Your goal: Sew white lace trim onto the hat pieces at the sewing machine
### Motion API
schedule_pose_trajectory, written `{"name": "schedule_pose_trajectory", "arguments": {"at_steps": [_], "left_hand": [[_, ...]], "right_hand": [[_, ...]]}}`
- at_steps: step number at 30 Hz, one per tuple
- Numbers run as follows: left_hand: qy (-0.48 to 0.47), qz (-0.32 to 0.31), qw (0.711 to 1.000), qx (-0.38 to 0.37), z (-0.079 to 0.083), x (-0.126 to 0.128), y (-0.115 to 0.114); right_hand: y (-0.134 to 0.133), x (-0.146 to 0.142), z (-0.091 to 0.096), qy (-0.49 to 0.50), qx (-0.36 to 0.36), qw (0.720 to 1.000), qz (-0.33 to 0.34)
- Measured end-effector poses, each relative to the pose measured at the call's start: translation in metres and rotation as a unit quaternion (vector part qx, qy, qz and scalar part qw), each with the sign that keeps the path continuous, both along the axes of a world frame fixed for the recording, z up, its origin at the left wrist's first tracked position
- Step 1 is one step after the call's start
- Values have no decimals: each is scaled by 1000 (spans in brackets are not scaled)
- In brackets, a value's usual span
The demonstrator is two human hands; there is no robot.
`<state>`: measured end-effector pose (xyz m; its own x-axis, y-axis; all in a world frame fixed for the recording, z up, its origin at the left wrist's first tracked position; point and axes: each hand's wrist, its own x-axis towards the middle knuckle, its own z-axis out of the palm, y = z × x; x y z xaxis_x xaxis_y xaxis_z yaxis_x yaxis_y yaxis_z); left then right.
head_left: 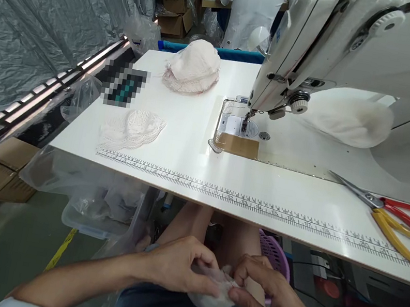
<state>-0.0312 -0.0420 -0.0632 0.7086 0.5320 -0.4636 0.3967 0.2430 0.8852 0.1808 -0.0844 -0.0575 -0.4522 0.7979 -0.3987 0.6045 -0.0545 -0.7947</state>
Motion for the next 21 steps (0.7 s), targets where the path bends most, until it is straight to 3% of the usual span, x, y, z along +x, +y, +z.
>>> {"name": "schedule_pose_trajectory", "arguments": {"at_steps": [4, 10, 21], "left_hand": [[12, -14, 1000, -20, -4, -5, 1], [17, -54, 998, -22, -1, -10, 5], [61, -92, 992, 54, -5, -20, 7]], "right_hand": [[-3, -2, -6, 18, -49, 999, -10], [-8, -4, -18, 59, -53, 996, -39], [-10, -3, -19, 42, -58, 997, -22]]}}
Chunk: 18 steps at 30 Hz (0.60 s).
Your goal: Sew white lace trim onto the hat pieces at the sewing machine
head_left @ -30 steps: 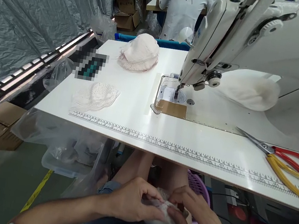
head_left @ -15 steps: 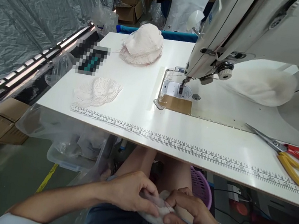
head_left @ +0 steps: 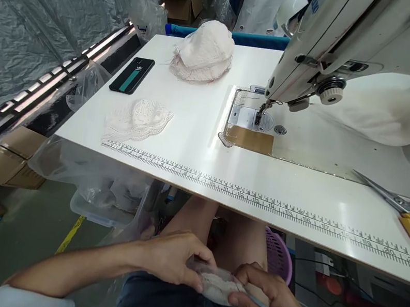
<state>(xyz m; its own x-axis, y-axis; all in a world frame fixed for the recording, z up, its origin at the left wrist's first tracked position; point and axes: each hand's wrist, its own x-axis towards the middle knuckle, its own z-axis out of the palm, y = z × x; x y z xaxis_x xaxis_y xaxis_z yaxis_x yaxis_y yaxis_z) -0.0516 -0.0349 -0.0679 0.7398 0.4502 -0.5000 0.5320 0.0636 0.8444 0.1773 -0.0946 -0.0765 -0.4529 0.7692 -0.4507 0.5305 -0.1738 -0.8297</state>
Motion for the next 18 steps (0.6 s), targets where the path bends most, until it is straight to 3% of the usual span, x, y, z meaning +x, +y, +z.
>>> {"name": "schedule_pose_trajectory", "arguments": {"at_steps": [6, 13, 18], "left_hand": [[-52, 1, 999, -15, -7, -4, -1], [-79, 50, 994, -59, -11, -2, -7], [-98, 75, 990, -70, -15, -1, -9]], "right_hand": [[-2, -1, -2, -12, 3, 1000, -10], [-2, 3, -7, 7, -14, 1000, 17], [-6, 2, -12, 12, -4, 1000, -19]]}}
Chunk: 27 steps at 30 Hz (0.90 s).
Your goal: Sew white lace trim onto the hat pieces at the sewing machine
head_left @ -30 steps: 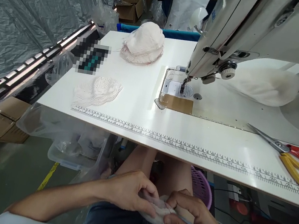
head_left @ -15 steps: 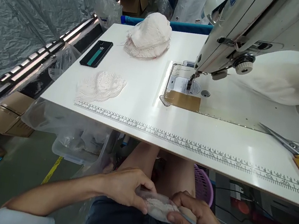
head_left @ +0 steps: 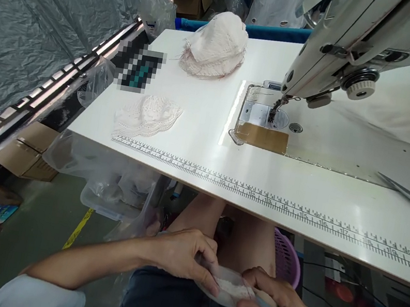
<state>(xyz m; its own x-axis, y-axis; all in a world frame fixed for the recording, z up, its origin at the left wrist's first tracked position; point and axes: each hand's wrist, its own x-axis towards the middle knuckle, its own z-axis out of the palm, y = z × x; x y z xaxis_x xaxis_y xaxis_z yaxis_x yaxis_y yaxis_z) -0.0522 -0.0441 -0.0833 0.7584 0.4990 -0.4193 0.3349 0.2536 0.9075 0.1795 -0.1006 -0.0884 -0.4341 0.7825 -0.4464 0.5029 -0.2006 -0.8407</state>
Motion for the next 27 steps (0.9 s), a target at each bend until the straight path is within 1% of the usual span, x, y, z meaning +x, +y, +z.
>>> {"name": "schedule_pose_trajectory", "arguments": {"at_steps": [1, 4, 8, 10, 15, 19, 23, 27], "left_hand": [[2, 4, 1000, -7, 0, -1, 0], [8, 5, 999, -33, 2, -5, 2], [24, -29, 999, -19, 3, -8, 2], [38, -34, 999, -15, 2, -6, 1], [11, 1, 1000, -26, 4, 3, -2], [-2, 14, 1000, -16, 8, 3, 0], [-2, 18, 1000, -8, 8, 0, 0], [9, 21, 1000, -2, 5, -3, -1]], "right_hand": [[0, -2, 0, 7, 1, 1000, -1], [4, -9, 3, 36, -10, 999, 25], [6, -16, 4, 39, -2, 998, 44], [6, -17, 3, 34, 3, 998, 49], [3, -12, 4, 15, -10, 998, 62], [0, -9, 3, -12, -23, 998, 51], [0, -10, -1, 17, -12, 998, 53], [0, -11, -3, 24, -4, 999, 39]]}}
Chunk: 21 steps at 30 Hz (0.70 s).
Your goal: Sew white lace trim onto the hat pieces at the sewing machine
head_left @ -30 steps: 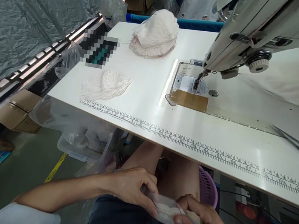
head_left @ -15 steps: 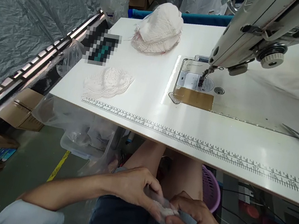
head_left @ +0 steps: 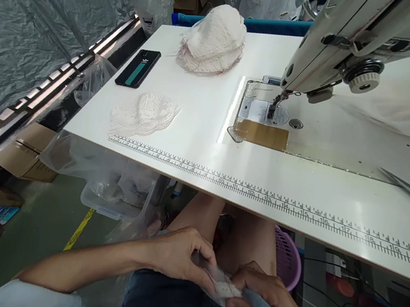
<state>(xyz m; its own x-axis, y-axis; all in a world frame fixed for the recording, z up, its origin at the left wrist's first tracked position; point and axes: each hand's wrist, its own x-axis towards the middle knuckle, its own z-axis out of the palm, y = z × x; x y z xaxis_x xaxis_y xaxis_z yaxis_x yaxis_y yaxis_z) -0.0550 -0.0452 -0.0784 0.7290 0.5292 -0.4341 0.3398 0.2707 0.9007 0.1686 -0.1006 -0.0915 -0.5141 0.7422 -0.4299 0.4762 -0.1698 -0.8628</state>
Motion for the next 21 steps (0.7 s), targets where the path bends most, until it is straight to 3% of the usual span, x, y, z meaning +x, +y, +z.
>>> {"name": "schedule_pose_trajectory", "arguments": {"at_steps": [9, 21], "left_hand": [[23, -36, 999, -4, -4, 1, -2], [-9, 21, 999, -43, -7, 10, -7]], "right_hand": [[-3, -1, -4, 25, 37, 999, -17], [-1, 5, -10, 7, 15, 1000, 0]]}}
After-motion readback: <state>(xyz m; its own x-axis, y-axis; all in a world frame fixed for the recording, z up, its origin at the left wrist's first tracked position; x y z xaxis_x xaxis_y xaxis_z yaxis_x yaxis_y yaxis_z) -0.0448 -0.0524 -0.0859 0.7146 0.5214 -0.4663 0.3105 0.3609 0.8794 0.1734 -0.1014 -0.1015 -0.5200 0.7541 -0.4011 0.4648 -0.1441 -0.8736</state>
